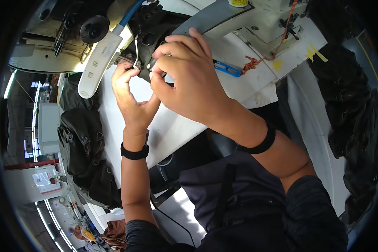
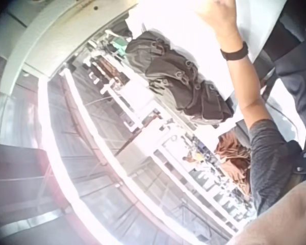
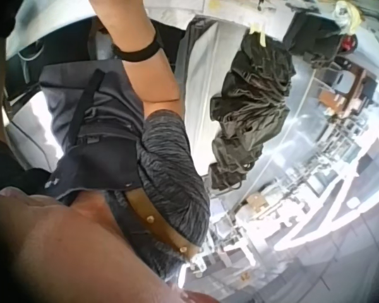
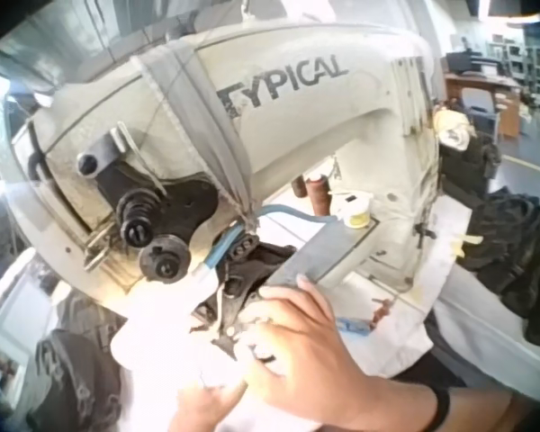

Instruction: The person operates an industrial sewing machine to stitch a zipper onto a dark green fabric bag. They guide the bag under the needle, align the zipper tape, and sew along the edge. The person repeatedly adjusts the bag's position, flips it to work on different sides, and inspects the stitching progress throughout the process.

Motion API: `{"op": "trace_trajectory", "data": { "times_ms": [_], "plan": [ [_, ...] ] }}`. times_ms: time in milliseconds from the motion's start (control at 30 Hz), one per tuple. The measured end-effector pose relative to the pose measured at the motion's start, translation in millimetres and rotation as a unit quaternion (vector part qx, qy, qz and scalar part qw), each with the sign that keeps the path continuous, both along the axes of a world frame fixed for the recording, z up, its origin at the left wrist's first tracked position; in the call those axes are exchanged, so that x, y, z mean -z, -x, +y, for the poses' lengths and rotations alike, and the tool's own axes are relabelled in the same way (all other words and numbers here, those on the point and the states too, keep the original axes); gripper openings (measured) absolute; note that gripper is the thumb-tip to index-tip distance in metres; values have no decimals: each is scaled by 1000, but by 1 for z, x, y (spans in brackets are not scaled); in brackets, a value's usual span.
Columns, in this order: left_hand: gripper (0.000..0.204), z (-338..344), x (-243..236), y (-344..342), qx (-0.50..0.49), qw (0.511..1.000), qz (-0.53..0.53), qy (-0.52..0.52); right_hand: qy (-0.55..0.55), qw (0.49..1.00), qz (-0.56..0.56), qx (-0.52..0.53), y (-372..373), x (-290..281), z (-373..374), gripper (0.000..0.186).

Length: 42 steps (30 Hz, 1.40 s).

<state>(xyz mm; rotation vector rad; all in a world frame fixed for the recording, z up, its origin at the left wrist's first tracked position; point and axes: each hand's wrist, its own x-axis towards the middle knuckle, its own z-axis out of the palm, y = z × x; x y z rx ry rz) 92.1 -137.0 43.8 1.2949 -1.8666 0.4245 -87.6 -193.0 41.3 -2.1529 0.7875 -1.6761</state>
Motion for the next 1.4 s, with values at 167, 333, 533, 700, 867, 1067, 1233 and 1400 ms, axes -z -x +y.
{"op": "trace_trajectory", "data": {
  "times_ms": [167,333,533,700,867,1067,1233,1400],
  "plan": [
    [47,18,-5,14,-17,999,-16,29,21,994,-99,-38,-2,-5,-20,19],
    [34,13,9,26,0,993,113,24,-29,984,-148,-93,-13,-26,-38,29],
    [16,15,10,32,21,955,294,-37,-27,994,-92,-60,-19,-12,-39,20],
    [24,13,10,32,38,951,306,-38,49,998,-31,4,-17,-4,-38,18],
    [41,22,9,33,2,976,216,-31,90,994,-52,26,-4,-2,-23,12],
    [39,23,6,21,3,999,21,49,-370,891,-127,-230,20,10,23,20],
    [40,31,3,19,-17,1000,0,26,-399,845,-174,-312,7,18,21,28],
    [46,33,4,17,-19,1000,-9,10,-402,838,-177,-323,5,18,25,29]
  ]
}}
